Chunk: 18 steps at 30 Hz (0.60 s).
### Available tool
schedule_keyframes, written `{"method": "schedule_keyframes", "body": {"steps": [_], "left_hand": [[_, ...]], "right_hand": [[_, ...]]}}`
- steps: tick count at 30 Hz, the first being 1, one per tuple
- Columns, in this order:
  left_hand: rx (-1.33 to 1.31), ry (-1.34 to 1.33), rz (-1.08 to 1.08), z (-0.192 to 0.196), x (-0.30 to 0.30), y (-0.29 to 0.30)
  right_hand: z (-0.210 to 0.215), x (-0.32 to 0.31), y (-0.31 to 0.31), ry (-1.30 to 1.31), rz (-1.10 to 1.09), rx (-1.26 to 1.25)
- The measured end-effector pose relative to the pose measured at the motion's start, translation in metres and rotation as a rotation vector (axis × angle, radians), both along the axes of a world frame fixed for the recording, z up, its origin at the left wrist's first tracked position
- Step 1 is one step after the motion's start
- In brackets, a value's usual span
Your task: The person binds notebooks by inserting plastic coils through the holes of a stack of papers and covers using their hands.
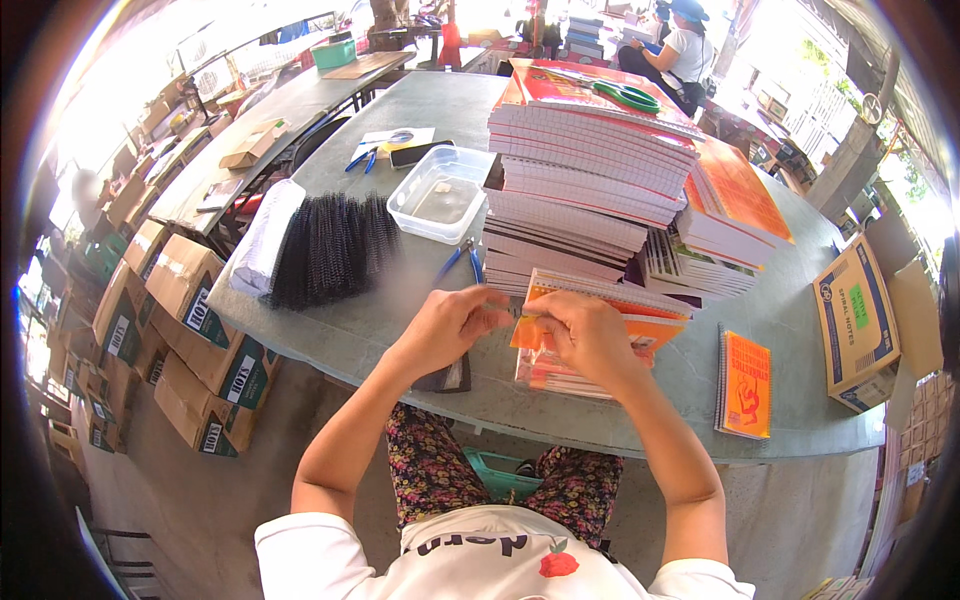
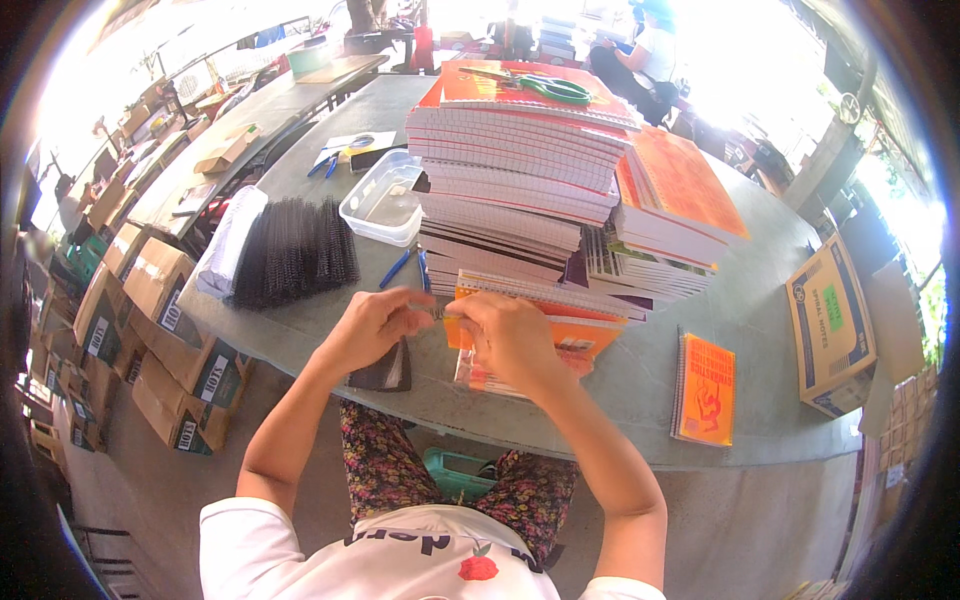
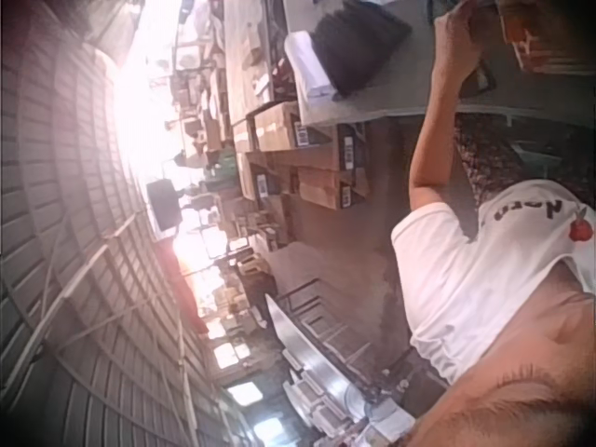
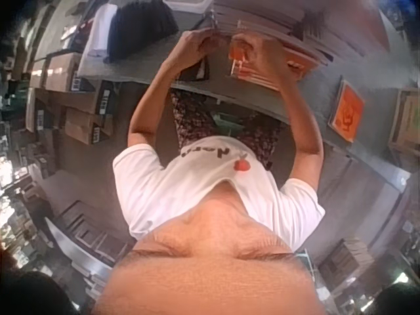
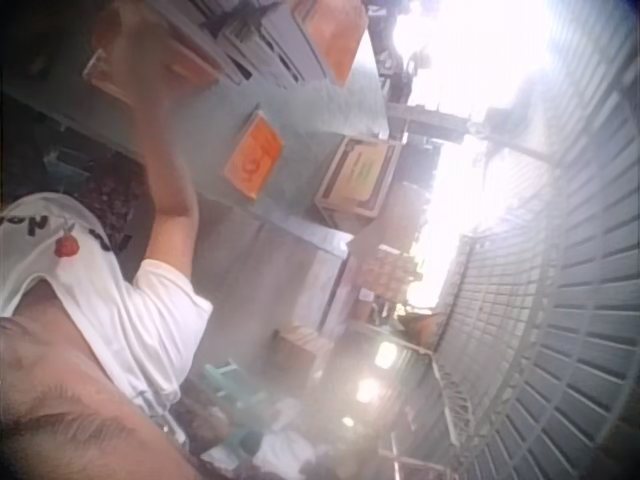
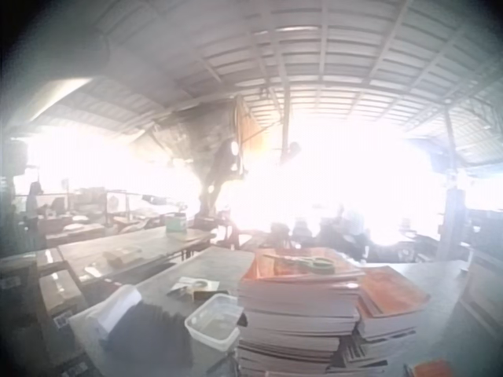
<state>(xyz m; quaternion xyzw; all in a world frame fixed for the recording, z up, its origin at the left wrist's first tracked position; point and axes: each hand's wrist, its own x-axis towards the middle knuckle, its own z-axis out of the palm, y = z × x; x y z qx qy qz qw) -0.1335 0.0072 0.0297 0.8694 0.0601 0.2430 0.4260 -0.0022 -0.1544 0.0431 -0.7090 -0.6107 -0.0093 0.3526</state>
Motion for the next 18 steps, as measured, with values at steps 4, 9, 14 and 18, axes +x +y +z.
{"method": "schedule_keyframes", "body": {"steps": [4, 9, 14, 18], "left_hand": [[0.226, -0.226, 0.083, -0.007, 0.004, -0.012], [0.152, -0.021, 0.003, 0.004, -0.001, 0.008], [0.218, -0.125, -0.028, 0.014, -0.003, 0.005], [0.317, 0.032, 0.054, 0.009, -0.003, 0.009]], "right_hand": [[0.001, -0.007, 0.003, -0.017, -0.049, -0.018], [0.003, -0.003, 0.004, -0.071, -0.088, -0.109], [-0.002, -0.006, 0.013, -0.1, -0.103, 0.042], [0.001, -0.008, 0.012, 0.056, -0.136, 0.074]]}}
